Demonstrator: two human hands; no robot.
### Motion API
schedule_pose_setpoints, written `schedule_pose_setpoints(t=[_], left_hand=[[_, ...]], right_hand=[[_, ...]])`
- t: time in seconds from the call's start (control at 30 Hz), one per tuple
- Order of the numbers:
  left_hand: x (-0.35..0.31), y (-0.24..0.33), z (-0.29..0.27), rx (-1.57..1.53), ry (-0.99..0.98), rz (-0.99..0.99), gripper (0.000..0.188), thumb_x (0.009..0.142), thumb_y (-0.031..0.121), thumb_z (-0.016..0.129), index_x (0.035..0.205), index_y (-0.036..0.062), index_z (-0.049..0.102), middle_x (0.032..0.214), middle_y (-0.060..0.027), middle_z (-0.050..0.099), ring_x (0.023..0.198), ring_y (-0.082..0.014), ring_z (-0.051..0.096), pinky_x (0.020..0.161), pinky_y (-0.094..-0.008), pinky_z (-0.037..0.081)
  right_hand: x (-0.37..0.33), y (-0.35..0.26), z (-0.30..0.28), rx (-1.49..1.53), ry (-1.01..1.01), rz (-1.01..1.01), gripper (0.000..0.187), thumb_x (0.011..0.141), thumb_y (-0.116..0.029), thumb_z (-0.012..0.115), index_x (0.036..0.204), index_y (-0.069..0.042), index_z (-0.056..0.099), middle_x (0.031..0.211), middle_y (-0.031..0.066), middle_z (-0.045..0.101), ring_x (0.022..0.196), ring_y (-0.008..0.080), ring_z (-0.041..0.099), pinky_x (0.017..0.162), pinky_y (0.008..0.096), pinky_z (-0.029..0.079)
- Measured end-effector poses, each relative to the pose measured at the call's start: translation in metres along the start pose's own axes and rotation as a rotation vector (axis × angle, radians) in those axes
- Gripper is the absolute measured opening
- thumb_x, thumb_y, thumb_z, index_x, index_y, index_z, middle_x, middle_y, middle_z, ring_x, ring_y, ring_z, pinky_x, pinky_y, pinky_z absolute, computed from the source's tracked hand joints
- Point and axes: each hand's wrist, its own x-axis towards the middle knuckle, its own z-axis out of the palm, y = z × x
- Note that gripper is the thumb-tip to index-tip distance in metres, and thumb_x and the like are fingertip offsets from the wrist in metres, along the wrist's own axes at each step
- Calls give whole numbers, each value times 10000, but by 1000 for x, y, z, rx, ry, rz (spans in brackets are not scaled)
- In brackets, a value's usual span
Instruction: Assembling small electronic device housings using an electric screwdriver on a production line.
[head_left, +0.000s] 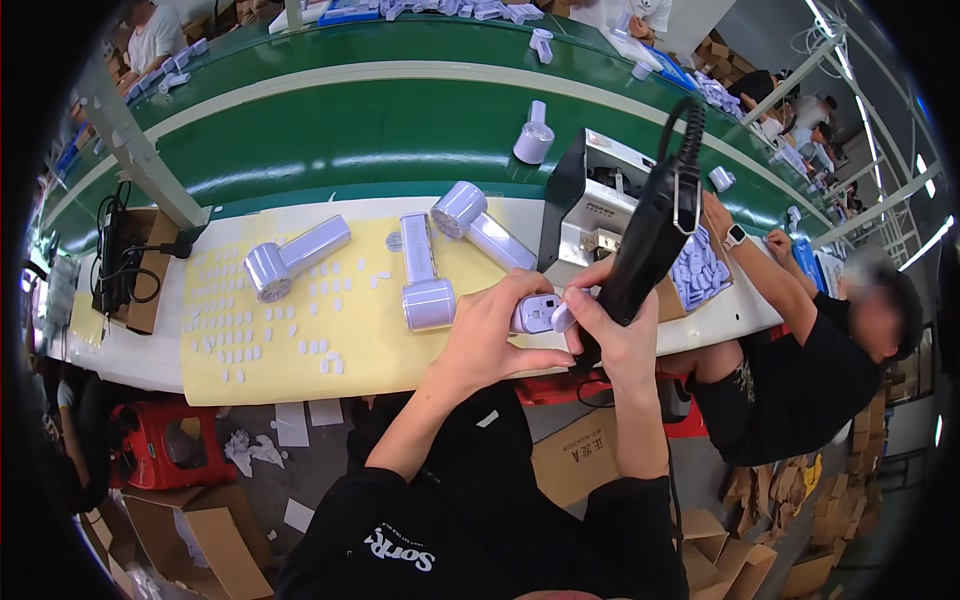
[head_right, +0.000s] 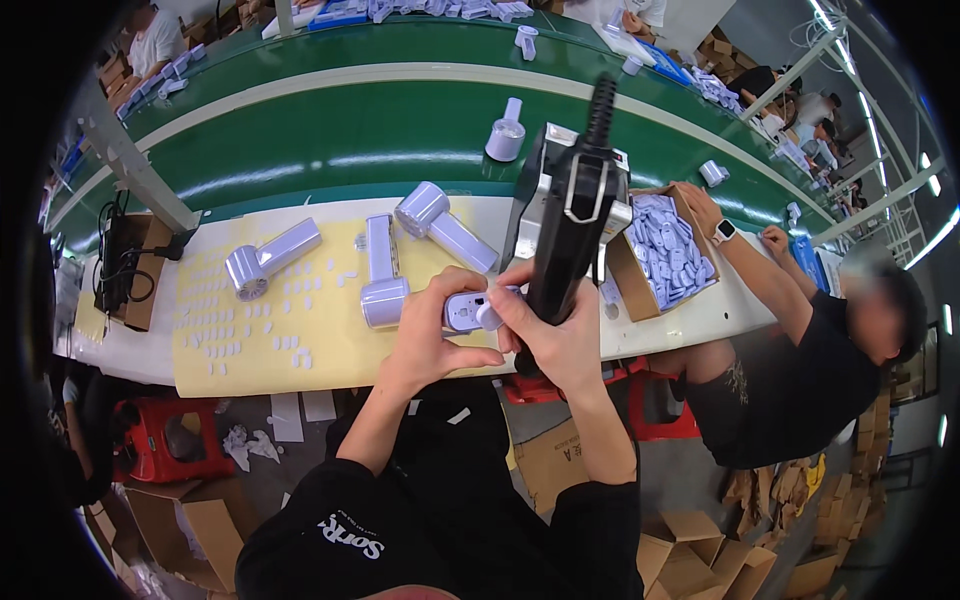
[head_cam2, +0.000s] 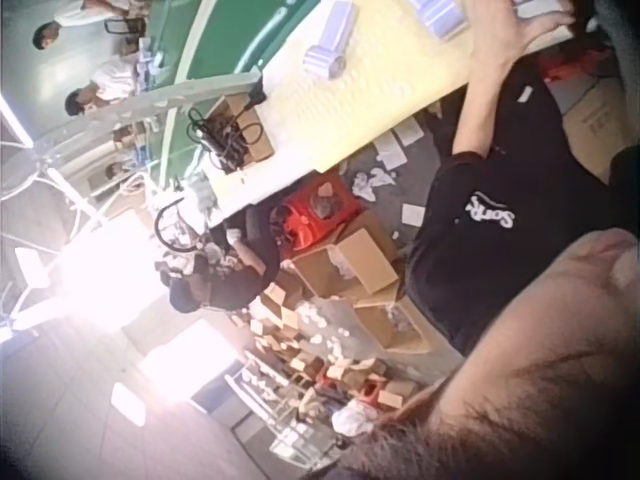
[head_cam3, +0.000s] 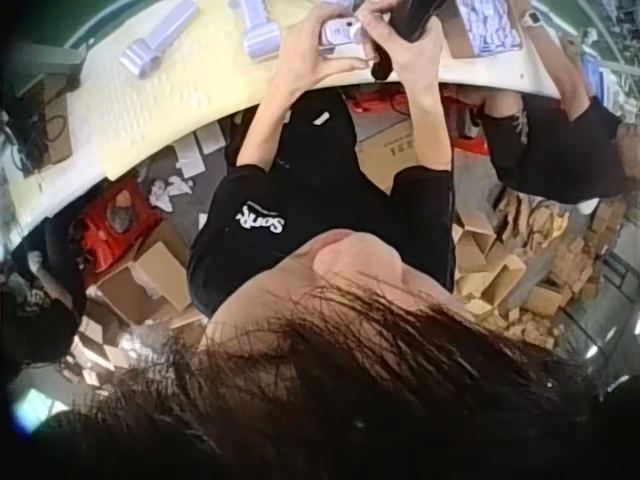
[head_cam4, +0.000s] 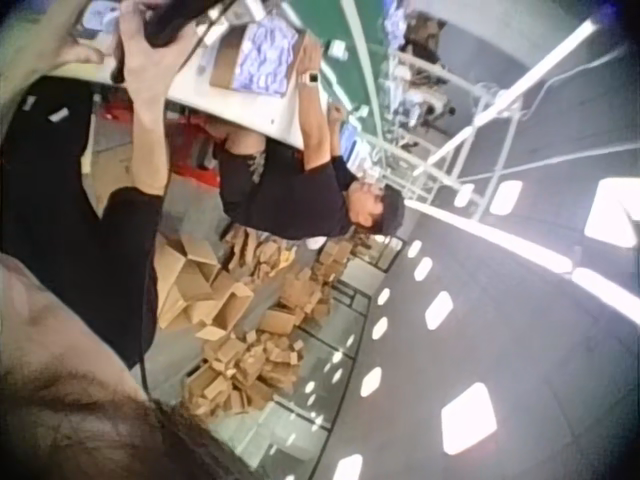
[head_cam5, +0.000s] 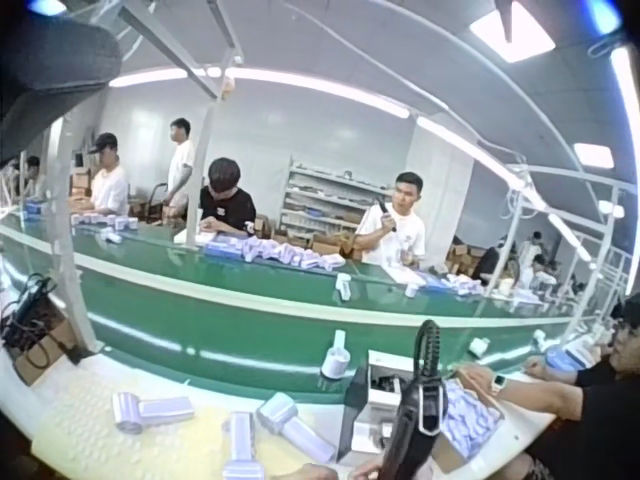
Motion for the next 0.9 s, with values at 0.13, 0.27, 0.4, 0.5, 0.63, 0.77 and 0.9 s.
schedule_pose_setpoints(t=[0.13, 0.27, 0.4, 0.5, 0.63, 0.77, 0.9], left_hand=[[-1, 2, -2, 77, -2, 37, 594, 622, 360, 783, 1019, 35, 484, 820, -83, 587, 708, -273, 610, 595, -325, 481], [-5, -1, -4, 142, -88, -14, 535, 657, 334, 763, 1005, 35, 487, 828, -86, 587, 698, -283, 603, 581, -342, 476], [-7, 0, 3, 133, -127, 22, 487, 698, 311, 733, 1018, 41, 485, 826, -100, 595, 693, -298, 597, 590, -350, 479], [-7, -6, 3, 69, -147, 34, 466, 744, 344, 688, 1015, 30, 477, 838, -106, 608, 697, -264, 604, 603, -323, 474], [-2, -7, 11, -261, -76, -151, 421, 751, 298, 687, 1025, 46, 492, 827, -90, 623, 684, -235, 609, 612, -309, 473], [-2, -12, 13, -499, -12, -309, 385, 746, 261, 699, 1007, 53, 506, 832, -78, 625, 693, -209, 601, 623, -291, 467], [-7, -28, 17, -512, -60, -169, 361, 750, 248, 703, 975, 46, 505, 850, -87, 618, 725, -207, 591, 636, -279, 461]], right_hand=[[-5, 7, 2, -172, 21, 6, 184, 761, -94, 691, 851, -8, 557, 684, 22, 552, 544, 74, 505, 485, 205, 395], [-9, 12, -1, -372, 41, 11, 191, 753, -96, 697, 839, -21, 544, 709, 16, 545, 601, 72, 491, 552, 211, 398], [-11, 19, 0, -409, 99, -60, 271, 721, -177, 743, 818, -7, 555, 688, 23, 562, 568, 83, 515, 540, 222, 412], [-10, 23, -8, -351, 77, -71, 311, 715, -214, 753, 829, -4, 555, 683, 35, 573, 531, 87, 517, 513, 226, 414], [0, 11, -26, 151, -18, -51, 366, 793, -342, 656, 924, -49, 480, 662, 43, 531, 444, 74, 426, 439, 223, 378], [34, -26, -48, 369, 82, -351, 469, 858, -550, 424, 928, -87, 395, 573, 21, 395, 399, 89, 356, 384, 233, 322], [76, -11, -61, 280, 278, -501, 437, 872, -504, 430, 920, -70, 401, 575, 37, 413, 399, 98, 364, 377, 245, 321]])
